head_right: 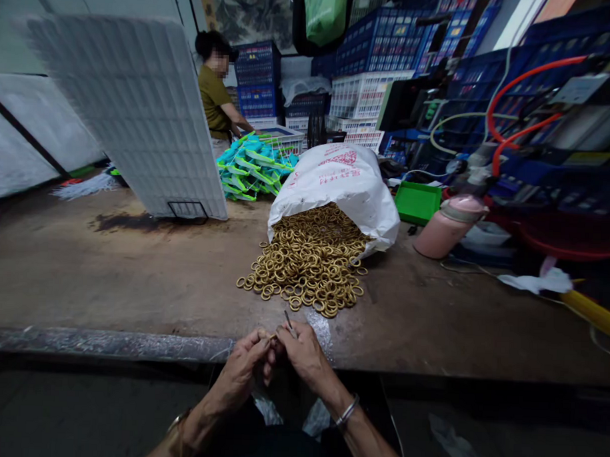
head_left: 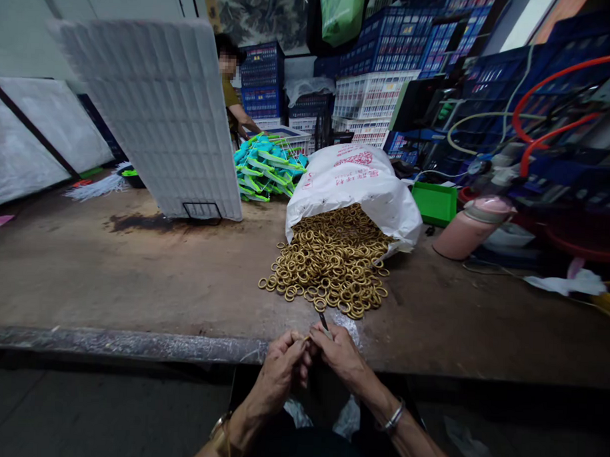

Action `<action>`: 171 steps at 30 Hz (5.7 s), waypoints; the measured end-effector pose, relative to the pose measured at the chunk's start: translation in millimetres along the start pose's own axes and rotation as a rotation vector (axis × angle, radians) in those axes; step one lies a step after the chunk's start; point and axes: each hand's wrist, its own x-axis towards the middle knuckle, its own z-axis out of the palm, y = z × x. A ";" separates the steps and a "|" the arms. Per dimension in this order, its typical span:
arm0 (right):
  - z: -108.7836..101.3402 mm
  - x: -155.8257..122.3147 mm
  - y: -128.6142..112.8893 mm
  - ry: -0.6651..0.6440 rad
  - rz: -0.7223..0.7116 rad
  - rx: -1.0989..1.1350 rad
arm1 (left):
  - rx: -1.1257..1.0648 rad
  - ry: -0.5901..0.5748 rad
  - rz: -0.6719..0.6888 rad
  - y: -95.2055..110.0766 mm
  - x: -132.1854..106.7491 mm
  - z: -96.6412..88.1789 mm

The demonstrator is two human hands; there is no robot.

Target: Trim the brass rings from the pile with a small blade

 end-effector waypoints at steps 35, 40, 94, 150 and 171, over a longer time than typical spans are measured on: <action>-19.8 36.5 -1.2 0.315 -0.109 -1.181 | -0.258 0.065 -0.054 14.1 -0.5 5.0; -22.0 43.0 8.4 0.353 -0.102 -1.165 | -0.372 -0.007 -0.100 10.5 0.4 -2.1; -2.3 5.0 5.1 -0.050 -0.176 -0.875 | 0.111 0.096 0.045 13.3 12.2 0.3; -29.2 4.8 0.8 0.012 -0.184 -0.758 | 0.016 0.173 -0.025 6.2 12.8 7.5; -2.7 13.4 -0.3 0.007 -0.166 -0.253 | 0.019 0.002 -0.042 8.3 7.6 0.6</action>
